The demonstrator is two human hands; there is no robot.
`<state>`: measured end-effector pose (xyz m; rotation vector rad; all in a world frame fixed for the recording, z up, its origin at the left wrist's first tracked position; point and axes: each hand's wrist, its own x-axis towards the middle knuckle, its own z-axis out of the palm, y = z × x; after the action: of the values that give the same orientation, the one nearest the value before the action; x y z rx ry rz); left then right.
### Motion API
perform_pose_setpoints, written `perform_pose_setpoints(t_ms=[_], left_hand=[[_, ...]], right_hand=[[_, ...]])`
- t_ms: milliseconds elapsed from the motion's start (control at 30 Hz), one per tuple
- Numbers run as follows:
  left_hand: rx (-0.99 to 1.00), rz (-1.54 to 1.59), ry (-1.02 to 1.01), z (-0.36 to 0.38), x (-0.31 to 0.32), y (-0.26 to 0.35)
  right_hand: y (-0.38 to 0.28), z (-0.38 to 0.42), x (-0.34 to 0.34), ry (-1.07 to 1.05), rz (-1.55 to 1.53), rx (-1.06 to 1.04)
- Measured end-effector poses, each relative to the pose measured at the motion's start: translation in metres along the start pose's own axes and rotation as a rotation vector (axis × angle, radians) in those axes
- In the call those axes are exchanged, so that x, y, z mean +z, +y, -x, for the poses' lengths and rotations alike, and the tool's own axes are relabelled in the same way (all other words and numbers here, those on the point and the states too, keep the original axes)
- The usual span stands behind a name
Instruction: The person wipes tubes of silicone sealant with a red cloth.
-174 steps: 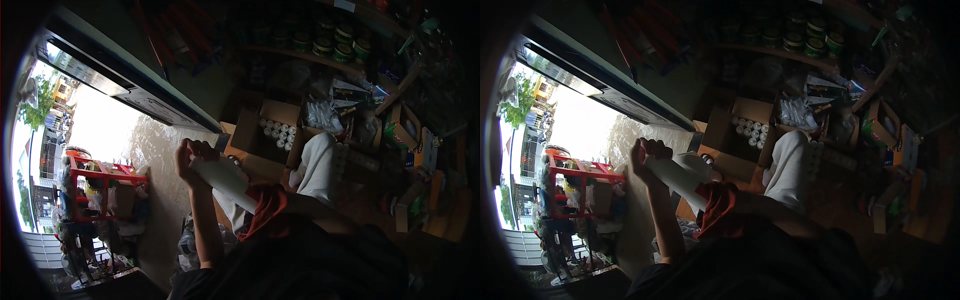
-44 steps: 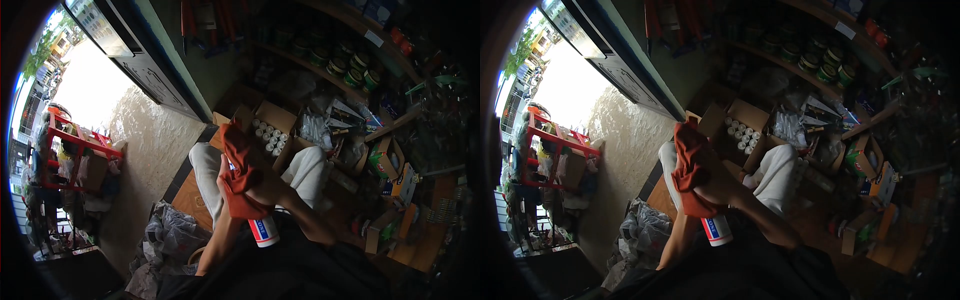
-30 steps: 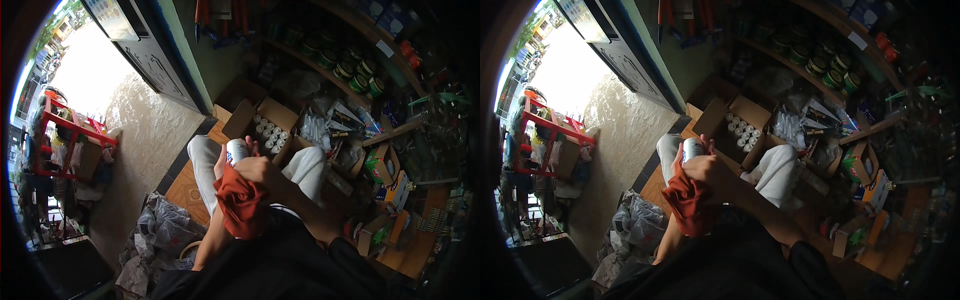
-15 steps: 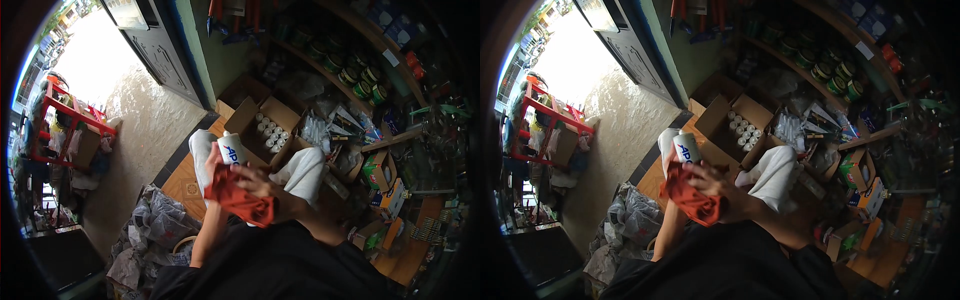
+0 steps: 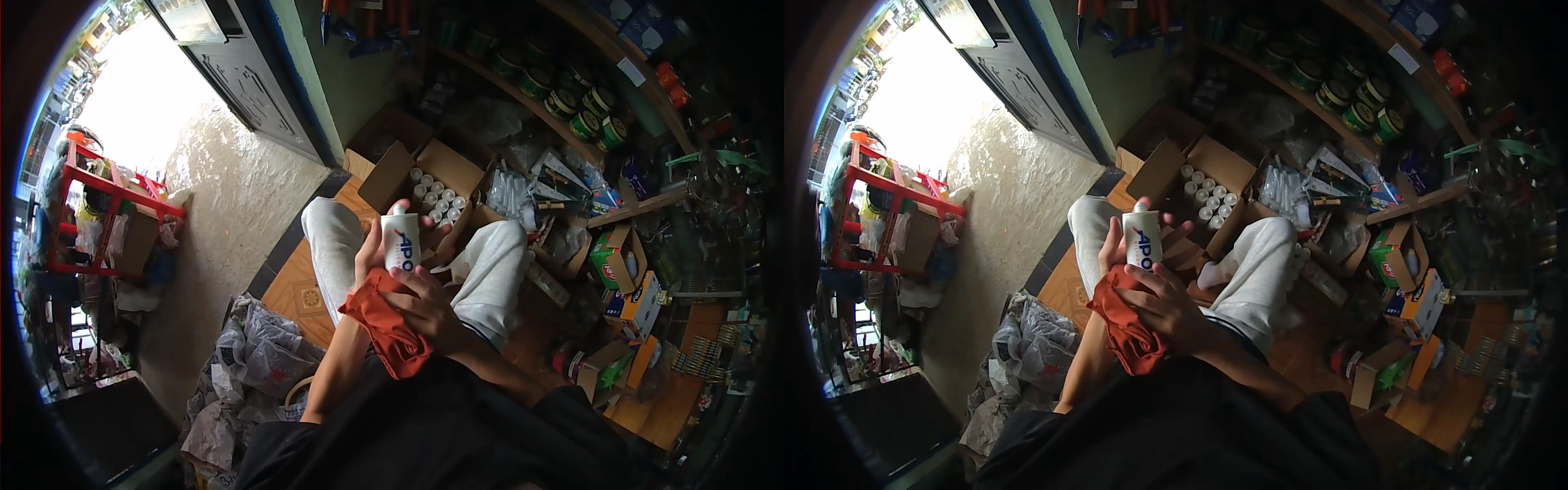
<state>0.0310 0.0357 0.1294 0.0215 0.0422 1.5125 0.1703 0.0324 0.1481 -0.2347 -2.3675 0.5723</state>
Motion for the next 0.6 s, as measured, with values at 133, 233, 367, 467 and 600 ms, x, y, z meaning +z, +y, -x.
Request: perform_pose_setpoints(t_ms=[133, 233, 367, 467, 600], left_hand=[[-0.032, -0.012, 0.113, 0.019, -0.04, -0.015], [0.035, 0.098, 0.008, 0.037, -0.045, -0.026], [0.065, 0.193, -0.002, 0.032, -0.024, -0.02], [0.066, 0.235, 0.171, 0.03, -0.025, -0.018], [0.198, -0.305, 0.165, 0.028, -0.025, -0.028]], right_hand=[[0.03, -0.032, -0.025, -0.036, 0.017, 0.066], [0.046, -0.055, -0.037, 0.15, 0.165, 0.237], [0.053, -0.066, -0.069, 0.379, -0.047, 0.333], [0.05, -0.08, -0.077, 0.287, 0.075, 0.269], [0.028, -0.066, -0.033, -0.051, -0.166, 0.292]])
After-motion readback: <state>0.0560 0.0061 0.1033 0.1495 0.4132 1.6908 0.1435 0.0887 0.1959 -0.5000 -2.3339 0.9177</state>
